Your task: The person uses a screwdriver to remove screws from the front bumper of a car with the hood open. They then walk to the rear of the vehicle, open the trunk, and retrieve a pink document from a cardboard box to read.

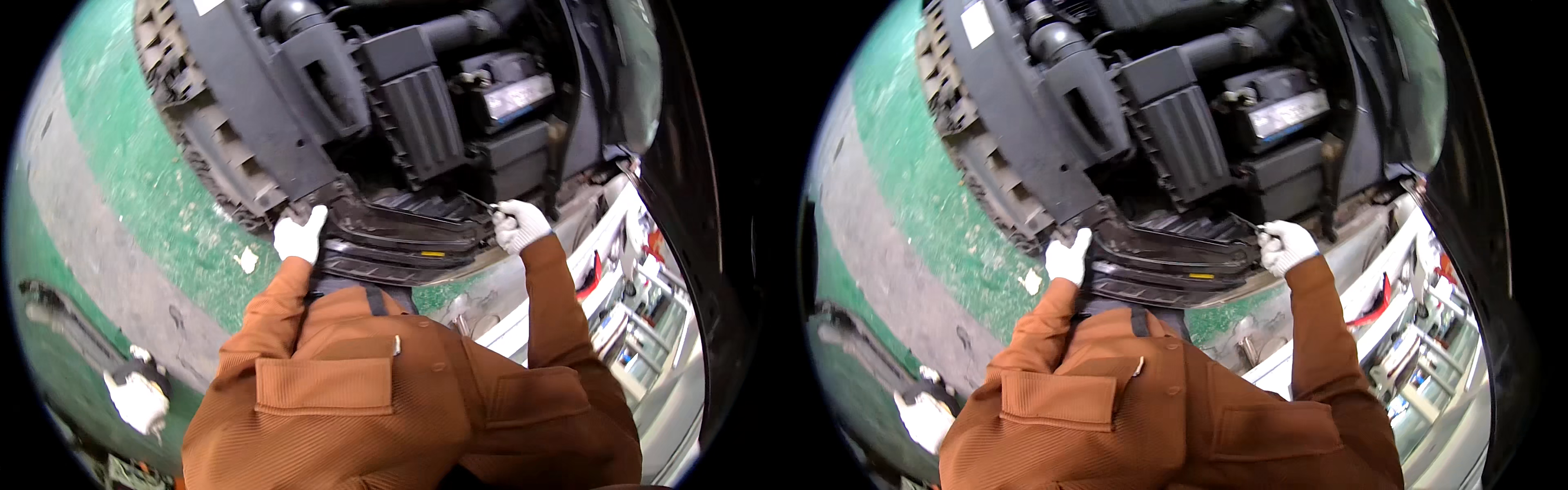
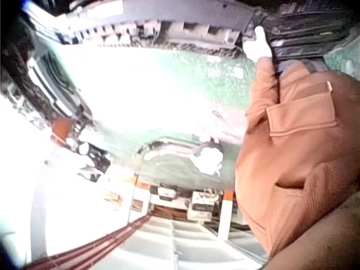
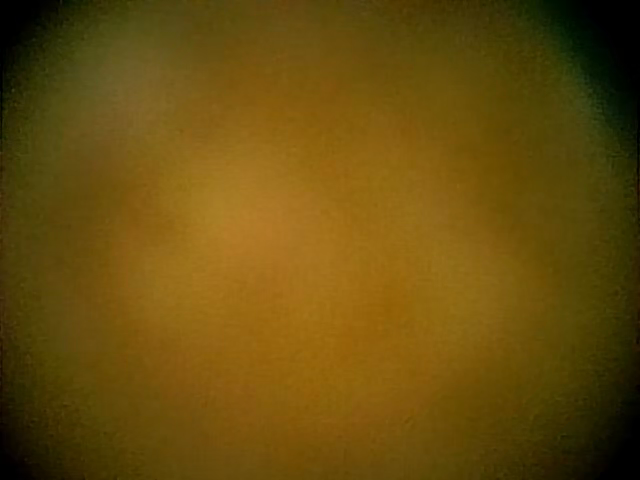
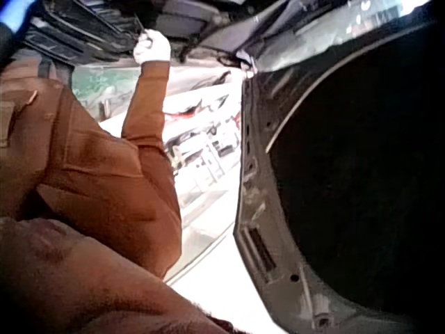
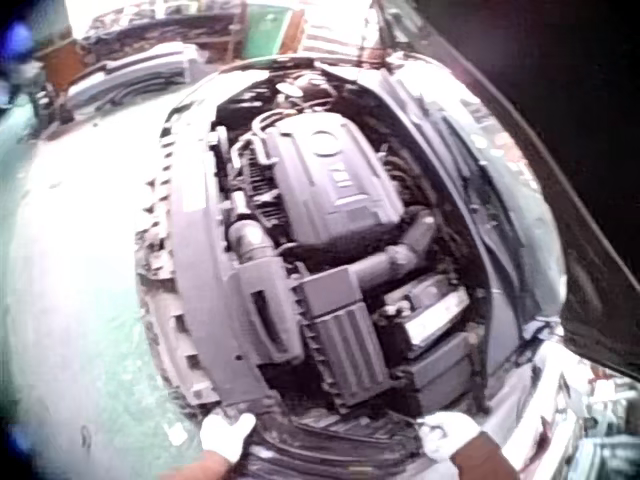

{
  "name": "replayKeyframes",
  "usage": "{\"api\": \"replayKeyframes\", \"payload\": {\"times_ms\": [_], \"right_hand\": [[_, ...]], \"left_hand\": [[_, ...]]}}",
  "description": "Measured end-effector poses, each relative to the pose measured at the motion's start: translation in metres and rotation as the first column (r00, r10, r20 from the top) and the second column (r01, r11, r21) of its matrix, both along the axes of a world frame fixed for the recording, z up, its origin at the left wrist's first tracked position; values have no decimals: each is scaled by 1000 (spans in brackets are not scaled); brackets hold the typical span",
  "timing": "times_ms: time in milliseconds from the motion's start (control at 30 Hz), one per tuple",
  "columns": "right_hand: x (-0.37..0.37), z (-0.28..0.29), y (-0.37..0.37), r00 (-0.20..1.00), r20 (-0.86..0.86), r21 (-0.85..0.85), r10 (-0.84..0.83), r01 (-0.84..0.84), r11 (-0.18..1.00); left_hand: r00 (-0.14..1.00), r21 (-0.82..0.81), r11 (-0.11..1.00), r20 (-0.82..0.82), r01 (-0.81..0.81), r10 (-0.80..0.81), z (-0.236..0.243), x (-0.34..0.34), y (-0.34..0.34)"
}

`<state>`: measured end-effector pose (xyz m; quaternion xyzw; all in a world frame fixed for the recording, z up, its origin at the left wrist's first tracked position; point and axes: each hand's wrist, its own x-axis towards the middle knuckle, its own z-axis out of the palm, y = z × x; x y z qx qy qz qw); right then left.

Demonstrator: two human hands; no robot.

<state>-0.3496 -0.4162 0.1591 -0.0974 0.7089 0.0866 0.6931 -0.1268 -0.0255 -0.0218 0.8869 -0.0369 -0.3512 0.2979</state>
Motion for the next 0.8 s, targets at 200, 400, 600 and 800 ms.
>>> {"api": "replayKeyframes", "payload": {"times_ms": [200, 400, 600, 800], "right_hand": [[50, 41, 38, -678, -658, 18, 328, -450, -893], [54, 26, 52, -383, -580, -117, 719, -835, -538], [31, -5, 34, 767, -261, -329, 587, -642, 693], [27, 0, 31, 980, -125, -257, -157, 121, 959]], "left_hand": [[966, -162, 962, -178, -220, 190, -41, -9, 13], [961, -212, 943, -156, -257, 227, -29, -8, 12], [953, -163, 948, -173, -275, 247, -32, -11, 16], [953, -182, 946, -192, -268, 233, -28, -8, 13]]}}
